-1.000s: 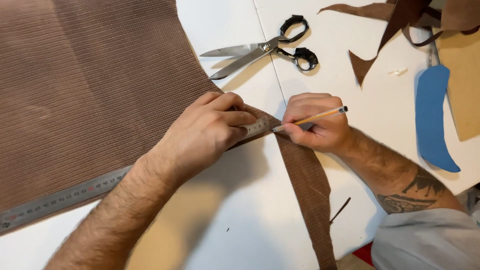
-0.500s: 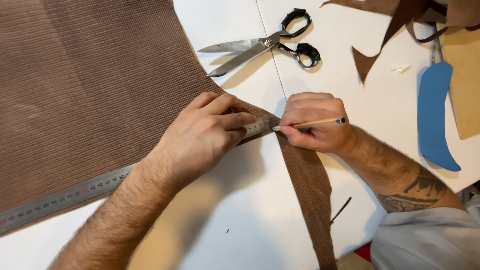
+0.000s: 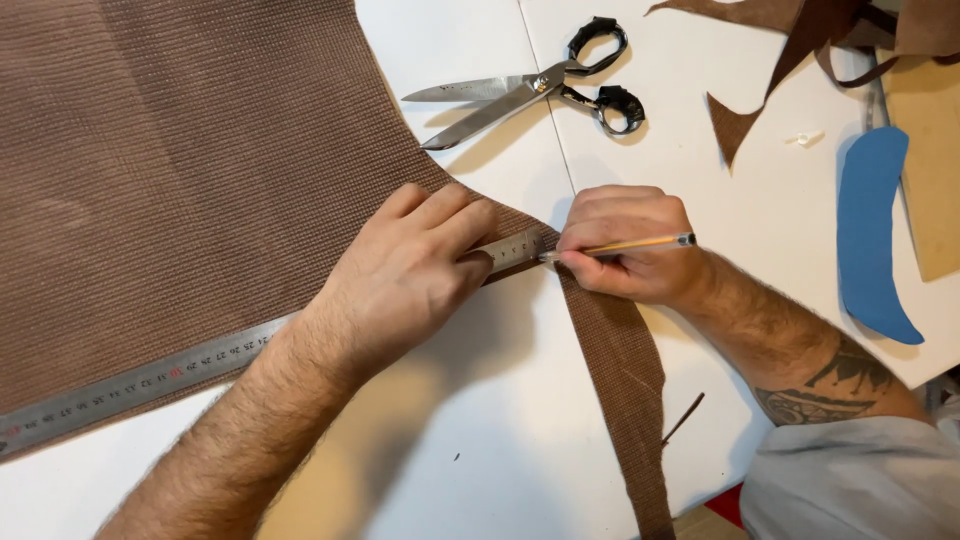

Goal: Measuring and marking a piece of brown textured leather using a metal ruler and pencil, followed by cutting with scissors.

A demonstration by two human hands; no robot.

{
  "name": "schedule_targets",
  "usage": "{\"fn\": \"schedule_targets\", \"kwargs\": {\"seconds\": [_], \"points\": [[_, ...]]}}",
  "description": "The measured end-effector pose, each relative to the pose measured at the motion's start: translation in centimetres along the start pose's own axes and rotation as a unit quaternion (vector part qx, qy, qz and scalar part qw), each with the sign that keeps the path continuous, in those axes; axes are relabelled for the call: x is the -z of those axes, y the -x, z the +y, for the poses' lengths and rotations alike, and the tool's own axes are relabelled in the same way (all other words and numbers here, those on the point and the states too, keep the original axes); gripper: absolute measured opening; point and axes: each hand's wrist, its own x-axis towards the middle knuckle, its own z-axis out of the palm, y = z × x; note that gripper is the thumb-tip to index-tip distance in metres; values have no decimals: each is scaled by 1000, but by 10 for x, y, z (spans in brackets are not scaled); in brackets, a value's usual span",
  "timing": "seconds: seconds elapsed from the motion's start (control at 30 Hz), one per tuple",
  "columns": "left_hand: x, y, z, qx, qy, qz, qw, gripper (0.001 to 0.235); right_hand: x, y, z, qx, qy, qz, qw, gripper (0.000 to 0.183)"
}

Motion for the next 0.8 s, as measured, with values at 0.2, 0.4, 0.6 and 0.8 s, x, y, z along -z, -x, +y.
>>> {"fn": "schedule_targets", "kwargs": {"seconds": [0.2,0.4,0.6,0.8], "points": [[3,20,5,43,11,-33,998,31,-1,2,1,-10,-10,1,1000,13],[9,25,6,70,57,-28,995,23,-9,-7,-7,16,-10,-20,1000,9],[19,34,9,43,0,-12,999,21,-10,-10,-8,23,-4,-38,999,9],[26,56,3,59,11,-40,997,16,-9,-10,-7,15,-5,-35,999,8]]}}
